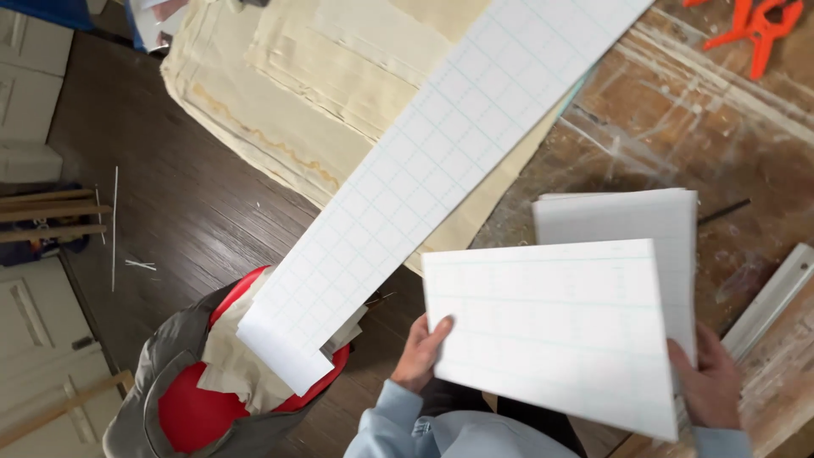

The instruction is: Measure and cut pieces of gridded matting using a ruler and utility knife.

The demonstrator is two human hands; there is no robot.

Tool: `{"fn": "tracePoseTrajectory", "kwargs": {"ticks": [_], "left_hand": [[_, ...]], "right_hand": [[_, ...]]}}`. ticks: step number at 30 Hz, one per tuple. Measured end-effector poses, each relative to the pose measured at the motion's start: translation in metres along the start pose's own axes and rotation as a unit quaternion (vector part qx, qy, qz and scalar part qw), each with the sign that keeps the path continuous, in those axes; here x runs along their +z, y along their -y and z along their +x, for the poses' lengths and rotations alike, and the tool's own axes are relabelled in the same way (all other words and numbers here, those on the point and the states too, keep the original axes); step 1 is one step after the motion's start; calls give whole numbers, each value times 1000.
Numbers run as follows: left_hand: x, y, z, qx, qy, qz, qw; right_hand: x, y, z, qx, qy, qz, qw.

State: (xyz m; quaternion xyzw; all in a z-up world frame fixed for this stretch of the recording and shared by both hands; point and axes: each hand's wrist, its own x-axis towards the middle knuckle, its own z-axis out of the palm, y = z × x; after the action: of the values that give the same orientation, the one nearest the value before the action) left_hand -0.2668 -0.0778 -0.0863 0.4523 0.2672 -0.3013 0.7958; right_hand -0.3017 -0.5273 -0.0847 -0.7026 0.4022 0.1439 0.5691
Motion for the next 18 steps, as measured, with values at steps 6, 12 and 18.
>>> {"fn": "tracePoseTrajectory", "kwargs": {"ticks": [6,12,18], "left_hand": [[-85,-36,-40,-20,-142,-93,985],[-191,-41,-93,24,-288,-43,956],[-277,-30,-122,12,-380,-56,923]], "right_hand": [[143,155,30,-127,-2,-24,992],[385,238,86,-199,151,40,967],[508,271,97,-237,188,165,939]]}}
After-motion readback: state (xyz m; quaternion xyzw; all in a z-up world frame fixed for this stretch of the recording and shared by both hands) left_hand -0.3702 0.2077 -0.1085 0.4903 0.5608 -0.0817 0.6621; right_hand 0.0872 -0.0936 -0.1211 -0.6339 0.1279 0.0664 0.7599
